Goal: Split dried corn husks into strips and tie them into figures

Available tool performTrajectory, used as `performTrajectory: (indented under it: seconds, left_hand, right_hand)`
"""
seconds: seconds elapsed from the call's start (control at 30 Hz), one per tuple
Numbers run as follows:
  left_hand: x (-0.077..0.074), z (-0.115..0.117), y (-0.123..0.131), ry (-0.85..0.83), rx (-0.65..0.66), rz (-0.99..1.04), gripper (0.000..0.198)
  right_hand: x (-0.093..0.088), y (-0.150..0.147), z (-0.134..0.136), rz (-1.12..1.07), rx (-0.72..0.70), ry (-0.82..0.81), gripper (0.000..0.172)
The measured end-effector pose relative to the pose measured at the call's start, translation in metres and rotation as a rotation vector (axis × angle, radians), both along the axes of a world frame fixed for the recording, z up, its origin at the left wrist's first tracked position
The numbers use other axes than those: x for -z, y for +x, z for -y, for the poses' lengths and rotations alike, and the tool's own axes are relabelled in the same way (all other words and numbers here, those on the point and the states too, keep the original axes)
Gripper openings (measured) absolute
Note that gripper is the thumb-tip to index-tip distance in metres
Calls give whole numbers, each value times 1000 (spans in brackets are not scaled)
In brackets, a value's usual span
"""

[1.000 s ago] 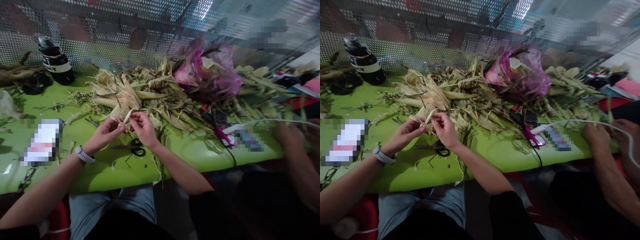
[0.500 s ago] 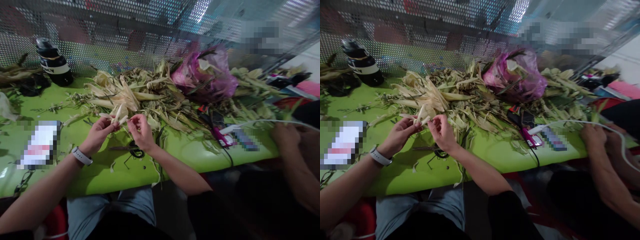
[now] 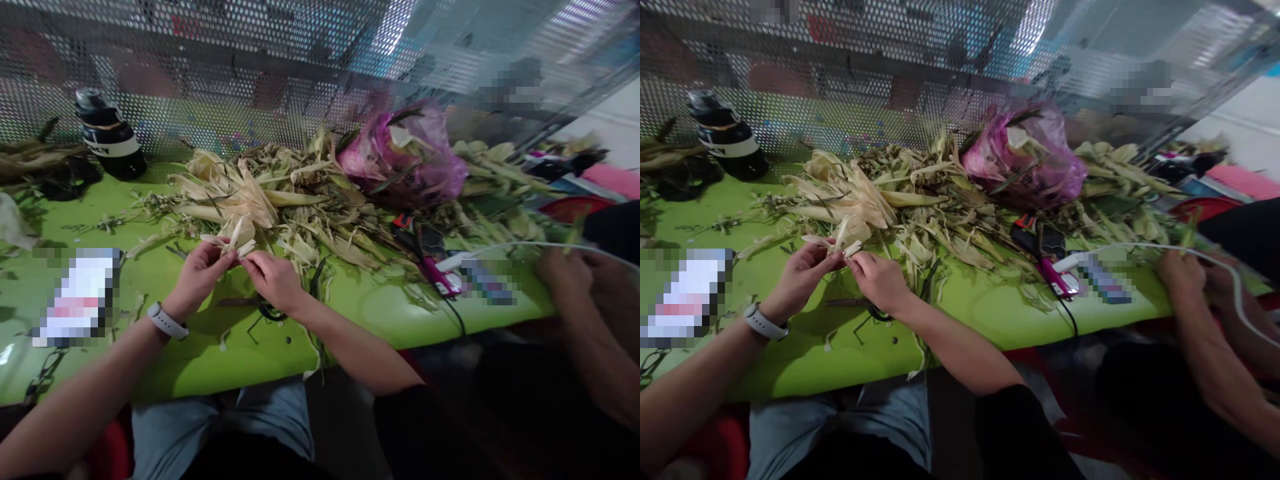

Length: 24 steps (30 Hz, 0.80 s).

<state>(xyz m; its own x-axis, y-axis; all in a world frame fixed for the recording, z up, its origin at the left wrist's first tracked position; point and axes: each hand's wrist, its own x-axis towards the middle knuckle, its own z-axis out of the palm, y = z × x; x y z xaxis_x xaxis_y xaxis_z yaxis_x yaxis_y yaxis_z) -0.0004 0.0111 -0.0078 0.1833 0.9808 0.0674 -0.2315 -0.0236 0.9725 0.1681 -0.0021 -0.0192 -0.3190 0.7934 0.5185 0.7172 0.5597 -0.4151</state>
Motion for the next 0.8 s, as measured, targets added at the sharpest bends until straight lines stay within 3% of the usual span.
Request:
performTrajectory:
  seconds: [0.13, 0.27, 0.5, 0.8]
  left_hand:
    - [4, -1, -2, 53, -33, -116, 33]
    - [6, -2, -5, 110, -59, -270, 32]
    - [0, 0, -7, 169, -33, -377, 30]
    - [-10, 4, -6, 146, 87, -243, 28]
  right_hand:
    - [2, -2, 3, 220, -2, 109, 31]
    - [1, -3, 7, 308, -39, 266, 29]
    - [0, 0, 5, 228, -55, 446, 15]
    - [4, 2, 0, 87, -28, 403, 16]
